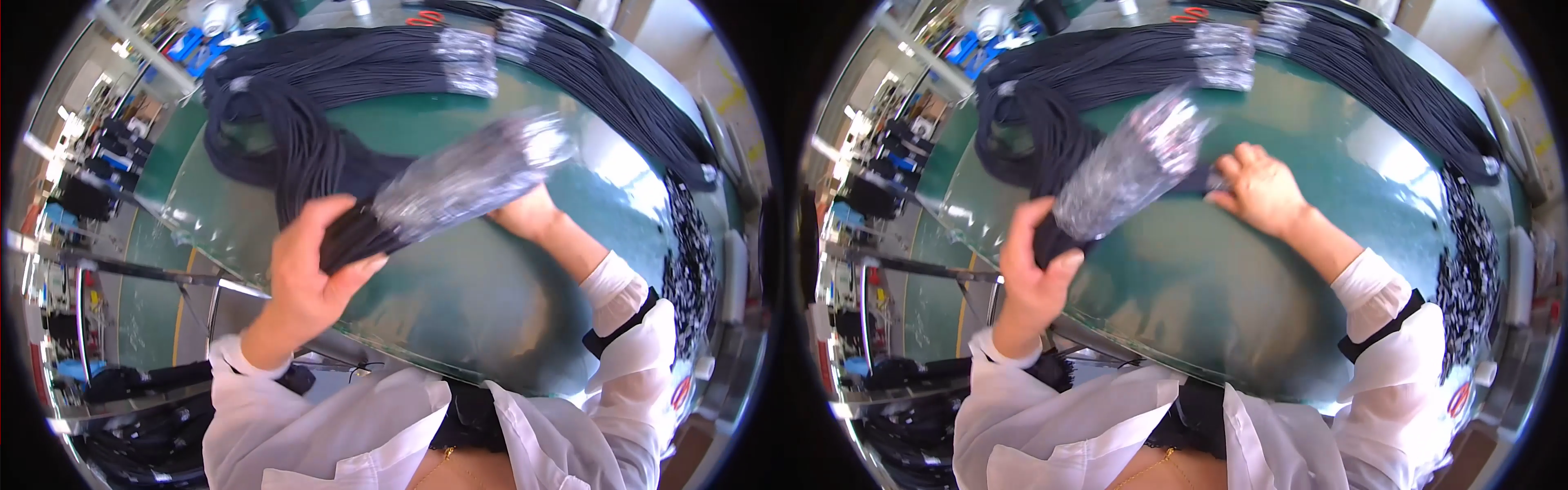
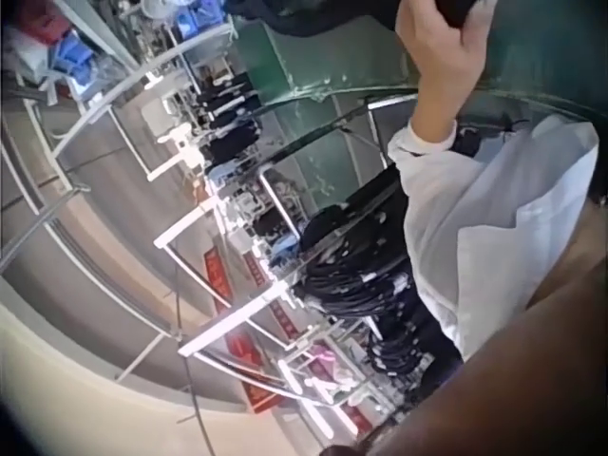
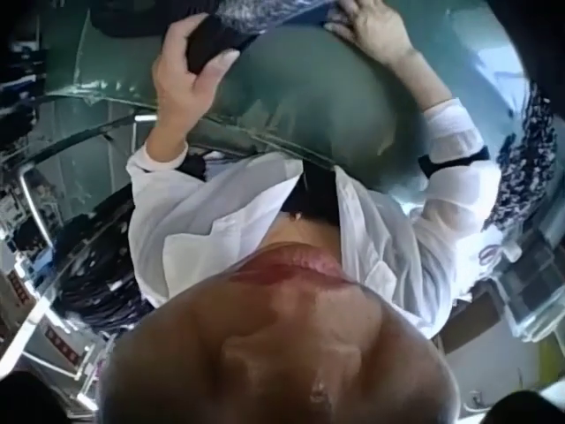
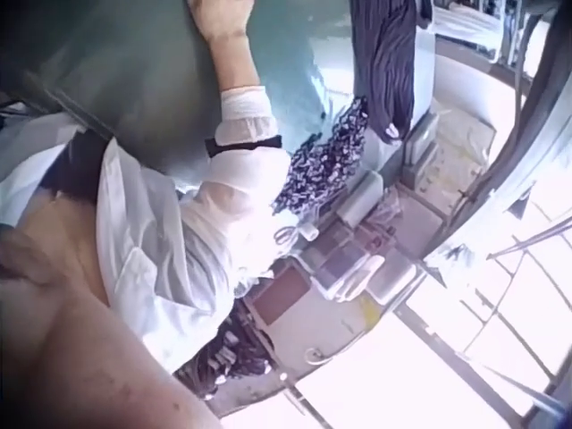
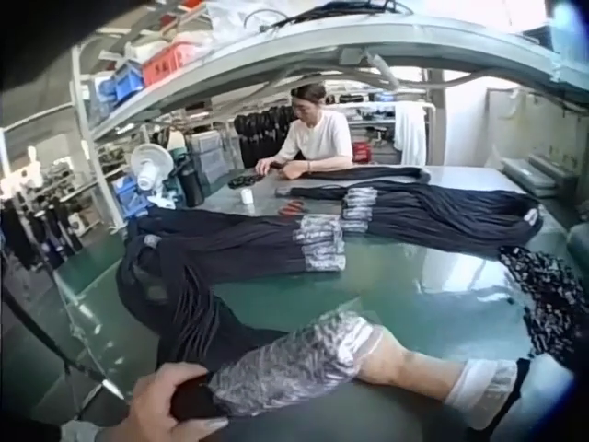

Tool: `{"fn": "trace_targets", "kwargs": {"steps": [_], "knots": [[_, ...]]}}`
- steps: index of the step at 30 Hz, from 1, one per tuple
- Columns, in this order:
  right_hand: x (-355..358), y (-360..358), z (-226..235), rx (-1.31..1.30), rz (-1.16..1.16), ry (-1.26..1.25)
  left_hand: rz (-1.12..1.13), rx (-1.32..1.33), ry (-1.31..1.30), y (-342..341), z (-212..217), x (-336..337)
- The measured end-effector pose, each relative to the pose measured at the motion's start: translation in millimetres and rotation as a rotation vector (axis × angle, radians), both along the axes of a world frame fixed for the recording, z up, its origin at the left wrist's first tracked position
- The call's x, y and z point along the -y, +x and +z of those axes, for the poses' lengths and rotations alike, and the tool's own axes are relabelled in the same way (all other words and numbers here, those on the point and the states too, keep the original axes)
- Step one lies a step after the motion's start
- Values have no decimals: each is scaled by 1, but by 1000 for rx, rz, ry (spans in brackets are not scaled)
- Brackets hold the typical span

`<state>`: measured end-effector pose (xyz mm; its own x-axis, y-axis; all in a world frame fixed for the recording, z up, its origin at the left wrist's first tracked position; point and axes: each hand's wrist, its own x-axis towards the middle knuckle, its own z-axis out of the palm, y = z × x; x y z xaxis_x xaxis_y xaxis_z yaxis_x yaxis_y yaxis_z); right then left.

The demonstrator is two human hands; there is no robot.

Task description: The person gathers a bundle of black cords, wraps clear tape around them, and hangs the bundle on a rack before sliding small black plastic pieces onto the ends of individual cords.

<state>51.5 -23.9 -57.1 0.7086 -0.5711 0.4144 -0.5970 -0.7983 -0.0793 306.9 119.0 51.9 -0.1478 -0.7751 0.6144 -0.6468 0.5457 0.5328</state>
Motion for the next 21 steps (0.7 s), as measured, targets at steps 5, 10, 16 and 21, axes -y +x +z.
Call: {"fn": "trace_targets", "kwargs": {"steps": [5,10,16,21], "knots": [[-86,-36,13,-15,58,180,-287,179,-161,-99,17,88],[-140,-74,23,-22,28,210,-331,382,-196,-182,-34,135],[-162,-113,12,63,-160,178,-745,544,207,-151,-57,41],[-163,-121,21,-2,-154,295,-460,606,219,-116,-86,11]]}}
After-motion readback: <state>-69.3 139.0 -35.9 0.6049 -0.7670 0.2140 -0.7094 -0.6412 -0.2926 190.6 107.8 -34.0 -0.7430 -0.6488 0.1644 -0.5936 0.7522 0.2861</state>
